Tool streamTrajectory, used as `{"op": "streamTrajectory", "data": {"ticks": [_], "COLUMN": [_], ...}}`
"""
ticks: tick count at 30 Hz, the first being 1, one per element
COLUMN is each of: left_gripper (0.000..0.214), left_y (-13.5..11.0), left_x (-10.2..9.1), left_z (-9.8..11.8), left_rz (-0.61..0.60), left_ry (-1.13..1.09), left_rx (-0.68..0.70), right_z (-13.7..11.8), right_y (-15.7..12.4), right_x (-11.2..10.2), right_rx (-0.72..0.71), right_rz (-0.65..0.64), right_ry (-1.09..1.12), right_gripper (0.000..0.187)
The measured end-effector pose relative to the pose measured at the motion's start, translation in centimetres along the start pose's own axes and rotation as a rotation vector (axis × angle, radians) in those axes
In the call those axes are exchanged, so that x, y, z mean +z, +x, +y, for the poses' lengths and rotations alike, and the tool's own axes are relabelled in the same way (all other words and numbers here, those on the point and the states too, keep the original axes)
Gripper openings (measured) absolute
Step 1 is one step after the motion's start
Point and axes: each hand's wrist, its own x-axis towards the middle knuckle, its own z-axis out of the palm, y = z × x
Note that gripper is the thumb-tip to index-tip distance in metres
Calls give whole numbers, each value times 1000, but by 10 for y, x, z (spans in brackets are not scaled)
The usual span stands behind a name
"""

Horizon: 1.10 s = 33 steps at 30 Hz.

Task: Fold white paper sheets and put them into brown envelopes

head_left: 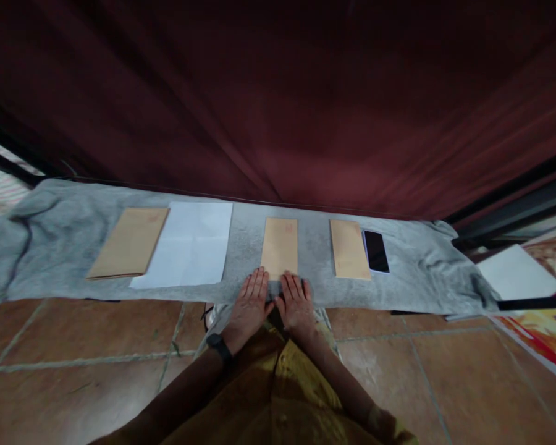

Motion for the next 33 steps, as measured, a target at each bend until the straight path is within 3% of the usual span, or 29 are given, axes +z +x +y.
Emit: {"op": "streamTrajectory", "data": {"ticks": [13,33], "left_gripper": [69,86], "left_y": [20,12], "left_x": [-1,2], "left_z": [13,3], "left_rz": [-140,-157], "left_ry": [-111,-63], "left_rx": [205,184], "right_z": [2,15], "right_y": [-3,-13], "right_x": [4,7], "right_rx": [48,37], "right_rz": [42,103], "right_ry": [21,2], "right_gripper": [54,58]}}
